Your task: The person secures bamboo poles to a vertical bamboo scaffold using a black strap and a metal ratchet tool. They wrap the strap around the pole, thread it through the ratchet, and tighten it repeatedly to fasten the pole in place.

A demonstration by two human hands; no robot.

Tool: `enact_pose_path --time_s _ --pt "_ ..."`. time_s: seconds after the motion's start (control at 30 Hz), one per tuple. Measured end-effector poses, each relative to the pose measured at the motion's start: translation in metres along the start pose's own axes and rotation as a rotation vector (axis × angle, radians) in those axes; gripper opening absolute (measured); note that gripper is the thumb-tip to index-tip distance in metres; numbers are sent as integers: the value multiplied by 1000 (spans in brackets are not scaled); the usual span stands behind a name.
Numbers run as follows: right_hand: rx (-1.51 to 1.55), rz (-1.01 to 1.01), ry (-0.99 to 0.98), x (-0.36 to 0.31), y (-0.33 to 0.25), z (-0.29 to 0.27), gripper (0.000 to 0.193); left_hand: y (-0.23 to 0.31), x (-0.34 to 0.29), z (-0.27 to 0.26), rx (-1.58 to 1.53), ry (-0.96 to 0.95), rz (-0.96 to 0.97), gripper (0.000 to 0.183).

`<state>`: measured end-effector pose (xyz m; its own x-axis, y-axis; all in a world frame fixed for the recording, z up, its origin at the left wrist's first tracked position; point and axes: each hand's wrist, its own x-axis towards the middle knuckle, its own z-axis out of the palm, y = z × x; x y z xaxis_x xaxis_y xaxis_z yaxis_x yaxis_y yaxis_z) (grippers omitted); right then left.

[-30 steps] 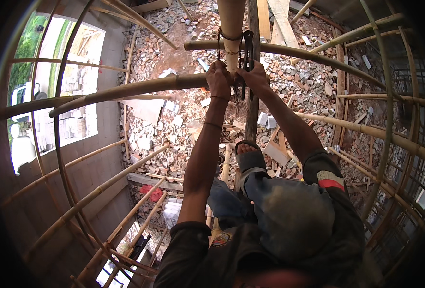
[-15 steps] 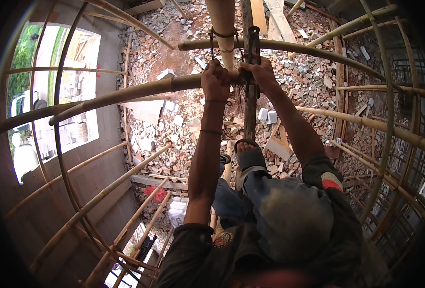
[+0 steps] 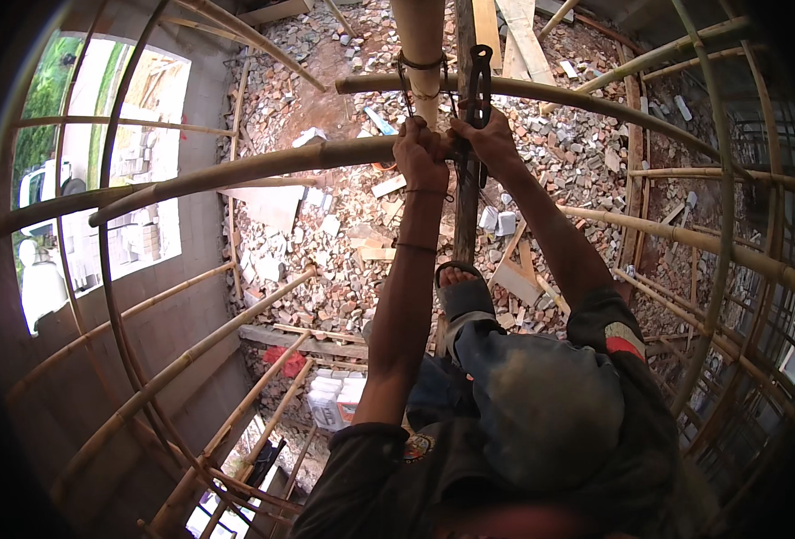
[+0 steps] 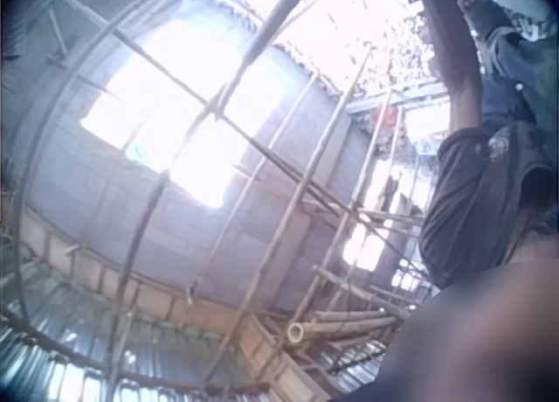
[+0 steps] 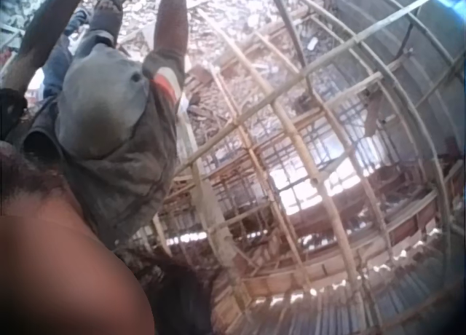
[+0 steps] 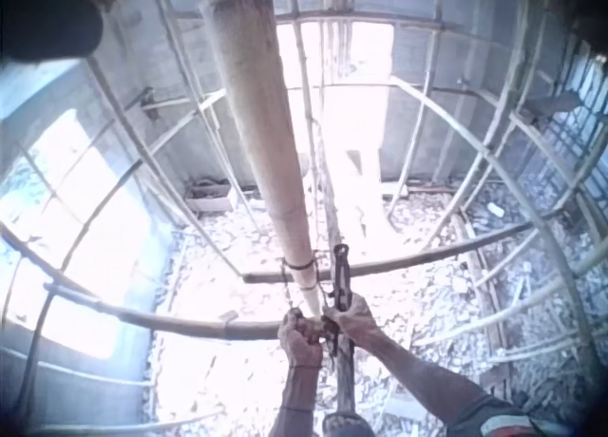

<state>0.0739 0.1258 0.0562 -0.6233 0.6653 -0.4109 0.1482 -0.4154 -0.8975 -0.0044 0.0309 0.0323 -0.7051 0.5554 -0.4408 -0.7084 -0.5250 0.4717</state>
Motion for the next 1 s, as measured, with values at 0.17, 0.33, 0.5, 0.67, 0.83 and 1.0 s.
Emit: enact_pose_path --time_s 0.17,0.33,0.5,0.67,0.83,1.0 --pt "-61 -104 54 -5 1 5 29 -1 7 -3 101 42 1 24" --pt "-297 -205 114 -3 -3 14 29 -5 7 5 250 130 85 26" --pt "-401 -312 134 -1 -4 14 29 -8 12 0 255 62 88 23" --pt "-81 -129 123 13 1 5 24 5 9 -11 -302 -246 -182 19" --pt "91 -186 293 42 -1 -4 17 15 -10 -4 17 -65 -183 17" --pt "-442 -333 345 58 -1 -35 20 54 -6 -21 174 -281 -141 12"
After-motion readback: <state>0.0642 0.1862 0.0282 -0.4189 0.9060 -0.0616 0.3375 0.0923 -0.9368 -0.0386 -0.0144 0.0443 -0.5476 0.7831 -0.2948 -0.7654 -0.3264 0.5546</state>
